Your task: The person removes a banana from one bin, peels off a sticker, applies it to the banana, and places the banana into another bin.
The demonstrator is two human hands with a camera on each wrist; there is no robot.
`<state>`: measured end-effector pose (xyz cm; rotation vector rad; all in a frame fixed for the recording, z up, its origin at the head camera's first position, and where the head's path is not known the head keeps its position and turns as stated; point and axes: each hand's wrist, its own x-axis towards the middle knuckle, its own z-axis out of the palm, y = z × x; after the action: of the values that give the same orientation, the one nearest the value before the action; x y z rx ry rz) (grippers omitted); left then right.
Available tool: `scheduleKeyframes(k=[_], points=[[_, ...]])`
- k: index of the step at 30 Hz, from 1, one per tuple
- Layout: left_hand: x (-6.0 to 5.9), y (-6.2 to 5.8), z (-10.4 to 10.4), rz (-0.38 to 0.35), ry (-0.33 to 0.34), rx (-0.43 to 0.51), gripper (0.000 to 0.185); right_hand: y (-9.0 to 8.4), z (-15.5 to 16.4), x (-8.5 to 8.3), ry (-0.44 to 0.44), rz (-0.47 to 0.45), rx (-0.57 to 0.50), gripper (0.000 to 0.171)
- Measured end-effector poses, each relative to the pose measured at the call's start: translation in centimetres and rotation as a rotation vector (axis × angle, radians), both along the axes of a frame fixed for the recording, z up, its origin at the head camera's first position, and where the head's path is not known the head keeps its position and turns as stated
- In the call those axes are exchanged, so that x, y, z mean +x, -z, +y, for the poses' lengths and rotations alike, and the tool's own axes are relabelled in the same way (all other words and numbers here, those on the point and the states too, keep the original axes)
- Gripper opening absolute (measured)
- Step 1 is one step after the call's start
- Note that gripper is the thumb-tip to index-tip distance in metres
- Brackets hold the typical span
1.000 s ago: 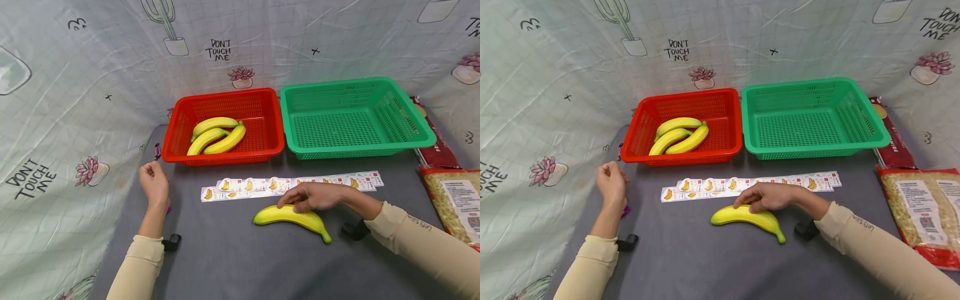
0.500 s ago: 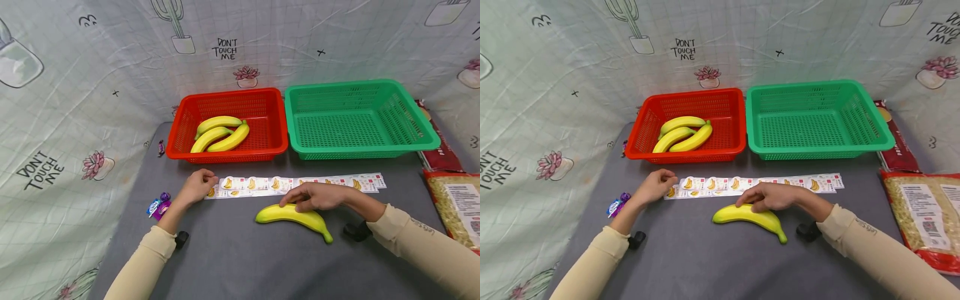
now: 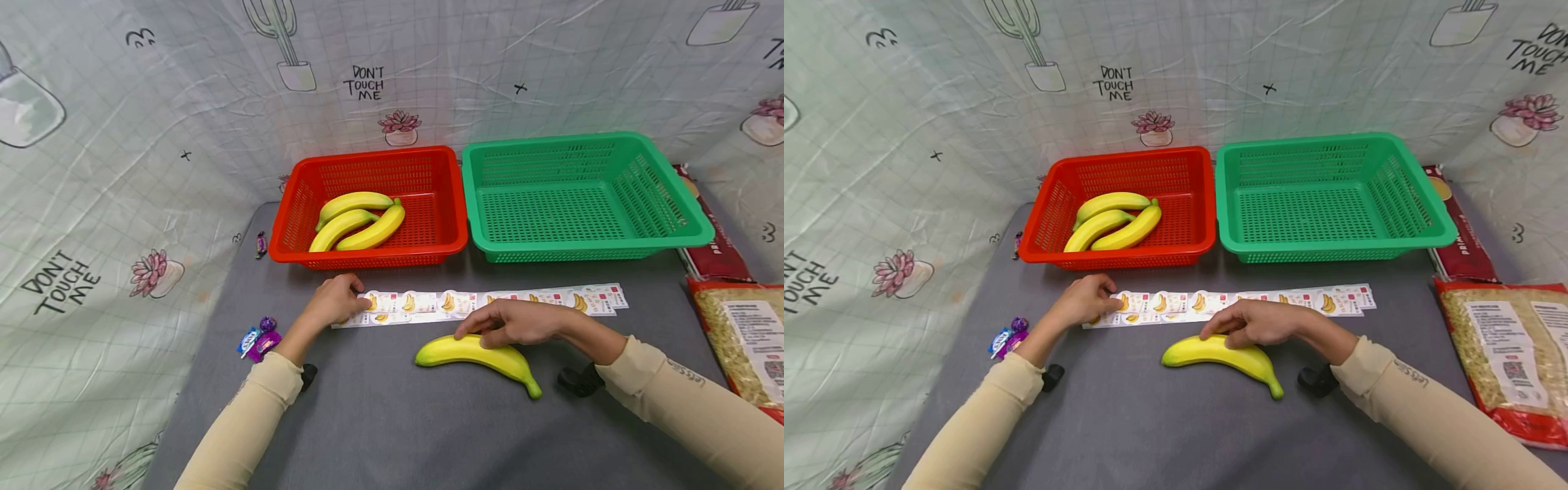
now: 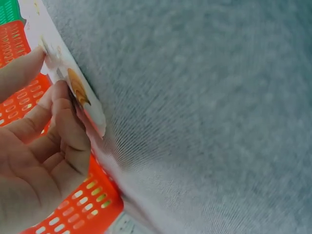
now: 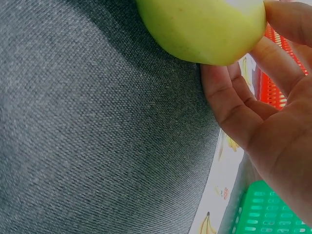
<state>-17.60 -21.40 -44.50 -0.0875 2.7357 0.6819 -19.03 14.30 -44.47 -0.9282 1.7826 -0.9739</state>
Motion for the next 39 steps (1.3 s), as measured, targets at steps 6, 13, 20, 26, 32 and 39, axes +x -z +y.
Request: scheduleKeyframes(k=[6, 13, 20, 26, 32, 39], points=[[0.0, 0.2, 0.3, 0.01, -0.024, 0.001, 0.022, 0.1, -0.1, -0.1, 0.004, -0.01, -0.009, 0.036], [0.0, 0.1, 0.2, 0.021, -0.019, 0.012, 0.021, 0.1, 0.0, -0.1, 0.015, 0.025, -0.014, 0.036], [0.0, 0.1, -0.5, 0.052, -0.016, 0.085, 0.019, 0.2, 0.0, -0.2, 0.017, 0.051, -0.014, 0.035], [0.0, -0.2, -1.2, 0.043, -0.025, 0.218, 0.02, 0.2, 0.1, -0.3, 0.037, 0.064, -0.013, 0.034], [0.4, -0.7, -1.9, 0.016, -0.047, 0.383, 0.024, -1.0, -0.4, -1.2, 0.088, 0.092, 0.005, 0.036], [1.0, -1.0, -2.1, -0.018, -0.105, 0.55, 0.03, -5.0, -4.9, -2.8, 0.263, 0.246, -0.057, 0.029]])
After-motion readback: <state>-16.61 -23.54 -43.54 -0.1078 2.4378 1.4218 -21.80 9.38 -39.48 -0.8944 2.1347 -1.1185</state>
